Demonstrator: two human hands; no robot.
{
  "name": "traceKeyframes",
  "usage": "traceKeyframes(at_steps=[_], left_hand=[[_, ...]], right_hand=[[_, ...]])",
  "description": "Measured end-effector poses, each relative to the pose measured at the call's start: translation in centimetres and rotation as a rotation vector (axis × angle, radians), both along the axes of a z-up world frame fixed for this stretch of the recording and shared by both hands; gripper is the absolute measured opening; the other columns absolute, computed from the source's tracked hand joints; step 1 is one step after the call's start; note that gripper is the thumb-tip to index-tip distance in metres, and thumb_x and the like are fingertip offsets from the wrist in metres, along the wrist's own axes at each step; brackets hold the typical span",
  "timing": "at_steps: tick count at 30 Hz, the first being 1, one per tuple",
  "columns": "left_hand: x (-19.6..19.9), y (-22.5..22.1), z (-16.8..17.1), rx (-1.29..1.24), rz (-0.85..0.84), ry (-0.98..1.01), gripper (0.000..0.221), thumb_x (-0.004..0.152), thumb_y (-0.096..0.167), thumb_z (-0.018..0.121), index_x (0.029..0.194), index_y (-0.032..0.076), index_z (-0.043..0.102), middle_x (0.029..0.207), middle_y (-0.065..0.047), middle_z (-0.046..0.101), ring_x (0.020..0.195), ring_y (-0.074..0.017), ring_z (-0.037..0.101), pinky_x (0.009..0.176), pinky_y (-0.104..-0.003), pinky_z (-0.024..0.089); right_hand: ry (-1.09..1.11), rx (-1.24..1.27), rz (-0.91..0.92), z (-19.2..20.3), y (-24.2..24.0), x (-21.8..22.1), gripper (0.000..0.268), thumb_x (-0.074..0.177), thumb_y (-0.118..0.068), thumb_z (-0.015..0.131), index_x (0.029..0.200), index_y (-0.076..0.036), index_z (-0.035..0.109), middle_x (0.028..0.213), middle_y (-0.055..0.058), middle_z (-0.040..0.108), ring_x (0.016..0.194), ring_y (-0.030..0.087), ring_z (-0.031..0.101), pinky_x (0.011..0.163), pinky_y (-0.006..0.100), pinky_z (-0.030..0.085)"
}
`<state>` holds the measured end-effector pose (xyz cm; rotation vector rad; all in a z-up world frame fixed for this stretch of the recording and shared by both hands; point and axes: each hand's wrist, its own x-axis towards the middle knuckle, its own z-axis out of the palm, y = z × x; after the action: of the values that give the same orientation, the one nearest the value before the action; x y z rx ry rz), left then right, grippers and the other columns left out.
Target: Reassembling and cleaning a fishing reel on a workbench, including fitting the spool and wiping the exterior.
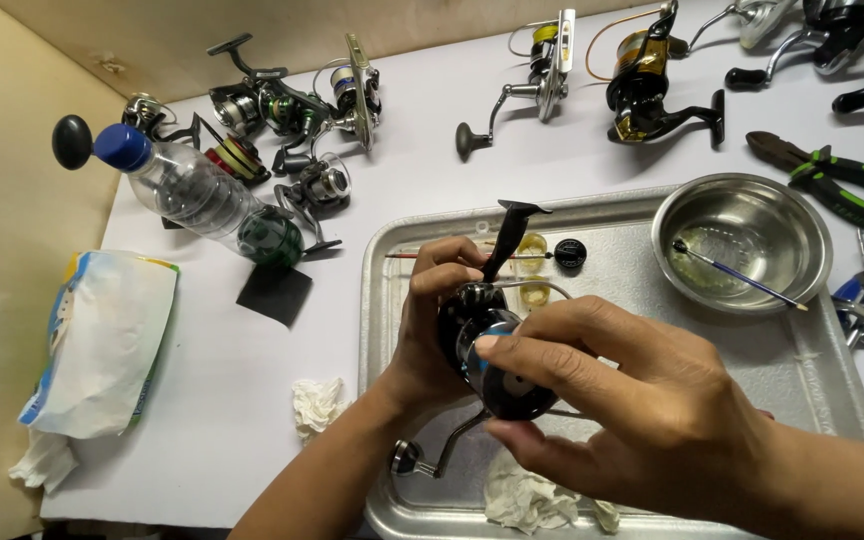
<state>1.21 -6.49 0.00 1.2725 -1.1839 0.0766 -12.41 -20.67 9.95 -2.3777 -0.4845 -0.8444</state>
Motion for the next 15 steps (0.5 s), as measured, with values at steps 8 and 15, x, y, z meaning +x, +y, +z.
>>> traceKeyframes(at_steps=[8, 15], left_hand=[[0.1, -0.3, -0.4, -0.013, 0.0, -0.014, 0.042, 0.095, 0.025, 0.07, 0.125, 0.019, 0.041, 0.125, -0.014, 0.046, 0.116, -0.0241, 0.05, 0.098, -0.037, 0.048], [0.2, -0.1, -0.3, -0.013, 0.038, -0.034, 0.04, 0.095, 0.021, 0.069, 0.124, 0.018, 0.041, 0.125, -0.013, 0.048, 0.116, -0.0238, 0.052, 0.099, -0.038, 0.047]], right_hand=[[-0.073, -0.07, -0.105, -1.3, 0.0, 0.1, 0.068, 0.077, -0.063, 0.083, 0.1, -0.002, 0.063, 0.089, 0.012, 0.067, 0.075, 0.023, 0.068, 0.061, 0.032, 0.053], [0.017, 0.032, 0.047, 0.1, -0.2, 0.1, 0.034, 0.087, -0.023, 0.081, 0.113, -0.006, 0.068, 0.105, 0.014, 0.064, 0.084, 0.025, 0.071, 0.071, 0.032, 0.062]])
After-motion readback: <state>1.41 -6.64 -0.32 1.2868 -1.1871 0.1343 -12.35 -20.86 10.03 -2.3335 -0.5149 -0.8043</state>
